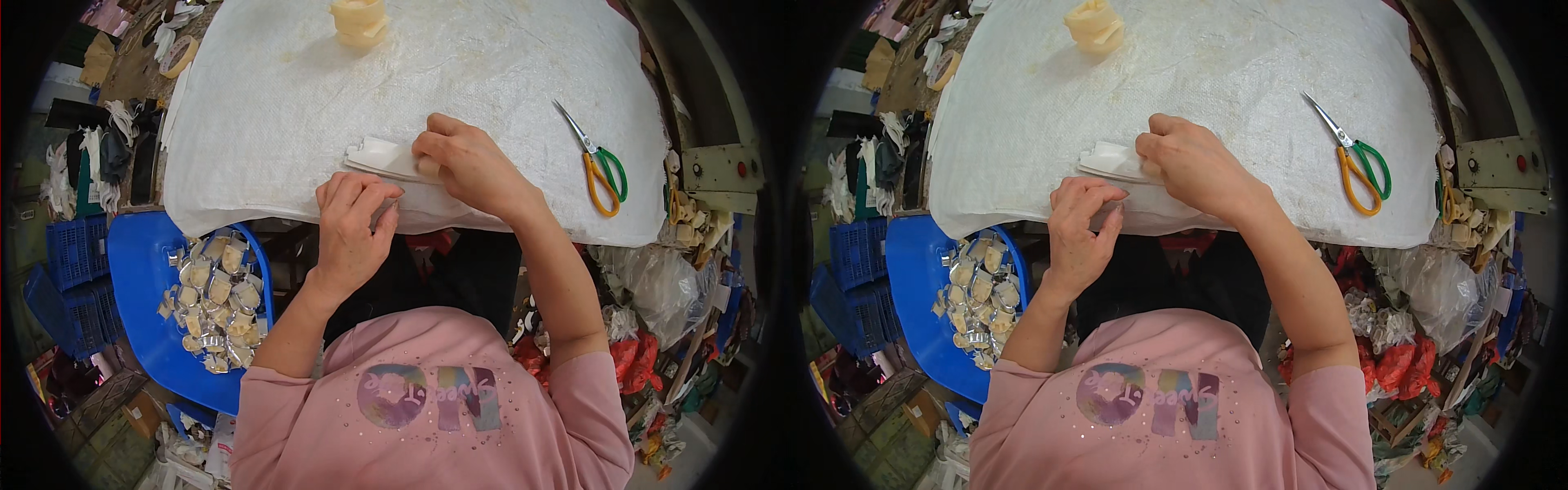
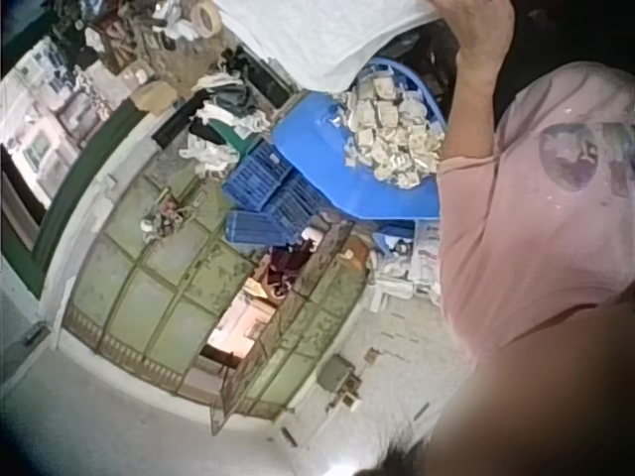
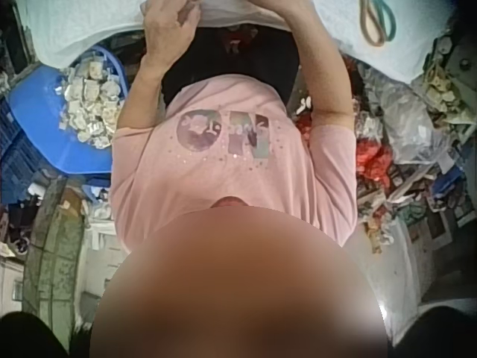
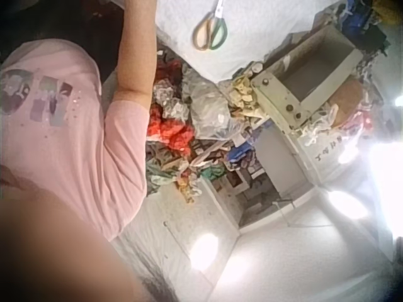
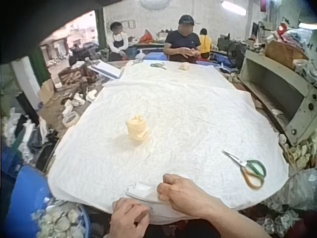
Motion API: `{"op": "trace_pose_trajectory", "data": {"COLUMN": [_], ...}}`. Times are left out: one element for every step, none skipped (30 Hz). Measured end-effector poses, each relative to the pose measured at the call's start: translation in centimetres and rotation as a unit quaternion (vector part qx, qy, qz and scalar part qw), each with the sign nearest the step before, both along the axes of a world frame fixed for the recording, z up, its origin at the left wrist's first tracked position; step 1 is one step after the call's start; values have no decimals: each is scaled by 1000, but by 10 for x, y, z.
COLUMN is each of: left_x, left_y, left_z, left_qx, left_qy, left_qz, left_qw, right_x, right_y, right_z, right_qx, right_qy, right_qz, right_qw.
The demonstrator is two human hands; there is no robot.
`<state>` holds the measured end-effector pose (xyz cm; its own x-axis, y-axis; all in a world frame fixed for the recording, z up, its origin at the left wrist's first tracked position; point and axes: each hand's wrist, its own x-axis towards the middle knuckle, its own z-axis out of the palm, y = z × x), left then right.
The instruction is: Trimming and assembling shoe components using scissors.
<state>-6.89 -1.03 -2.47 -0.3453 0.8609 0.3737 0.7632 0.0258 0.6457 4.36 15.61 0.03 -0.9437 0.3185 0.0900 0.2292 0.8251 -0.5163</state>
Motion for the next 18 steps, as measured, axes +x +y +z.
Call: {"op": "trace_pose_trajectory", "data": {"left_x": [0,0,0,0,0,0,1,1,1,1,1,1,1,1,1,1,0,0], "left_y": [0,0,-1,-2,-2,-2,-2,-2,-2,-2,-3,-3,-3,-2,-1,0,-1,-1], "left_z": [-1,-1,-2,-2,-2,-2,-3,-4,-4,-5,-5,-6,-6,-7,-7,-6,-5,-4], "left_qx": [-1,-1,-2,-4,-4,0,4,5,9,12,12,12,12,12,10,13,16,18], "left_qy": [0,0,-3,-6,-7,-8,-10,-11,-10,-9,-10,-11,-11,-12,-8,-4,-4,-6], "left_qz": [0,1,3,5,7,6,6,7,8,8,9,11,12,12,12,12,12,13], "left_qw": [1000,1000,1000,1000,1000,1000,1000,1000,1000,1000,1000,1000,1000,1000,1000,1000,1000,1000], "right_x": [0,0,-1,-1,-2,-1,0,1,2,3,3,4,5,6,6,5,4,4], "right_y": [-1,-2,-4,-5,-7,-8,-9,-11,-12,-13,-14,-16,-17,-18,-19,-21,-22,-22], "right_z": [1,3,4,5,6,5,4,2,2,1,0,-2,-4,-5,-6,-4,-3,-1], "right_qx": [-3,-5,-5,-7,-9,-9,-8,-8,-7,2,10,9,32,54,53,53,52,55], "right_qy": [-8,-16,-17,-6,5,5,19,32,32,38,43,43,52,62,61,59,56,56], "right_qz": [-4,-8,-7,-6,-4,-2,-6,-9,-8,-2,3,3,9,15,14,4,-6,-6], "right_qw": [1000,1000,1000,1000,1000,1000,1000,999,999,999,999,999,998,996,997,997,997,997]}}
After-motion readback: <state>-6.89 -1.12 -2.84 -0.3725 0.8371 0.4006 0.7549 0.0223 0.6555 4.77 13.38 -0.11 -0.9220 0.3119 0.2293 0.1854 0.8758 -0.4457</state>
